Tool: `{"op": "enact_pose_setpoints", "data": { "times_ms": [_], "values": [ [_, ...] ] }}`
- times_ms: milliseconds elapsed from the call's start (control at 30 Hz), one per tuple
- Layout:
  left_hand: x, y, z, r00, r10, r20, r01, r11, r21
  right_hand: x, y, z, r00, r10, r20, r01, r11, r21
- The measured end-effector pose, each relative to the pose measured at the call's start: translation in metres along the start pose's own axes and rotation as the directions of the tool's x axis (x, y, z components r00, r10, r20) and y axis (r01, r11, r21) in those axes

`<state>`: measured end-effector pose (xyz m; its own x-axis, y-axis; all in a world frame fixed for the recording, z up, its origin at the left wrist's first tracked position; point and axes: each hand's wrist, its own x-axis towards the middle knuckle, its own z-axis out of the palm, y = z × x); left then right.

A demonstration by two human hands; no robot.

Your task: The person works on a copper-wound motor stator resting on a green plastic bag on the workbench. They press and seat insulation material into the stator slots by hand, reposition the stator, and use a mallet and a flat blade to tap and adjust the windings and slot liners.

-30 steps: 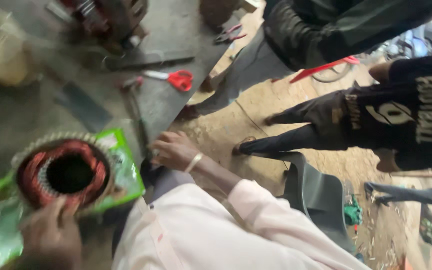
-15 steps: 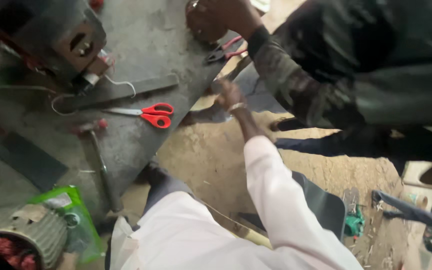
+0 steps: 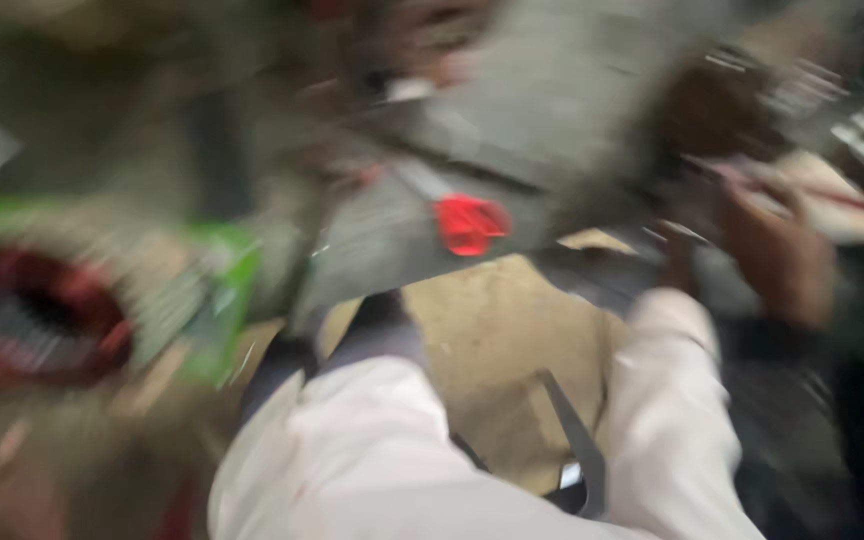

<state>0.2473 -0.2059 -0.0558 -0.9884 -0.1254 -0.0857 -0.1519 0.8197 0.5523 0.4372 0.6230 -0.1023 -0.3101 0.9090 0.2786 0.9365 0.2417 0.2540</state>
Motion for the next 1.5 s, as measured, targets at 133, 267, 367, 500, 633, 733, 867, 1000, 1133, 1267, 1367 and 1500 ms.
{"op": "enact_pose_setpoints", "data": {
  "times_ms": [133, 267, 367, 500, 633, 733, 867, 1000, 1133, 1267, 1367, 1500],
  "values": [
    [-0.028, 0.002, -0.011, 0.996, -0.033, -0.087, 0.019, 0.988, -0.155, -0.027, -0.017, 0.001, 0.978, -0.21, 0.014, 0.2, 0.947, 0.252],
    [-0.001, 0.049, -0.024, 0.984, 0.14, -0.112, -0.14, 0.99, 0.015, -0.065, -0.013, 0.0, 0.949, -0.316, -0.019, 0.263, 0.753, 0.603],
    [0.02, 0.083, -0.031, 0.983, 0.18, -0.042, -0.183, 0.981, -0.061, -0.112, 0.002, -0.008, 0.928, -0.371, 0.025, 0.153, 0.442, 0.884],
    [0.042, 0.08, -0.028, 0.953, 0.303, 0.012, -0.299, 0.946, -0.125, -0.186, -0.004, -0.039, 0.853, -0.495, 0.165, -0.3, -0.206, 0.931],
    [0.063, 0.051, -0.032, 0.876, 0.481, 0.022, -0.455, 0.842, -0.289, -0.266, -0.073, -0.124, 0.799, -0.521, 0.299, -0.58, -0.542, 0.607],
    [0.08, 0.04, -0.036, 0.769, 0.637, -0.052, -0.62, 0.726, -0.298, -0.335, -0.145, -0.198, 0.658, -0.63, 0.411, -0.753, -0.563, 0.342],
    [0.094, 0.037, -0.033, 0.754, 0.655, -0.051, -0.595, 0.649, -0.474, -0.413, -0.215, -0.278, 0.158, -0.935, 0.318, -0.983, -0.18, -0.041],
    [0.104, 0.033, -0.022, 0.767, 0.637, -0.072, -0.515, 0.546, -0.66, -0.46, -0.229, -0.333, 0.209, -0.911, 0.356, -0.977, -0.207, 0.042],
    [0.116, 0.029, -0.011, 0.744, 0.668, -0.029, -0.451, 0.469, -0.759, -0.508, -0.22, -0.35, 0.227, -0.78, 0.584, -0.881, 0.091, 0.464],
    [0.122, 0.03, -0.001, 0.736, 0.675, -0.056, -0.454, 0.431, -0.78, -0.532, -0.21, -0.336, 0.494, -0.729, 0.474, -0.366, 0.32, 0.874],
    [0.121, 0.03, 0.001, 0.722, 0.689, -0.057, -0.471, 0.43, -0.771, -0.526, -0.208, -0.323, 0.438, -0.77, 0.464, -0.413, 0.286, 0.865],
    [0.118, 0.029, 0.001, 0.706, 0.7, -0.103, -0.53, 0.427, -0.732, -0.504, -0.209, -0.325, 0.337, -0.796, 0.503, -0.283, 0.424, 0.86]
  ]
}}
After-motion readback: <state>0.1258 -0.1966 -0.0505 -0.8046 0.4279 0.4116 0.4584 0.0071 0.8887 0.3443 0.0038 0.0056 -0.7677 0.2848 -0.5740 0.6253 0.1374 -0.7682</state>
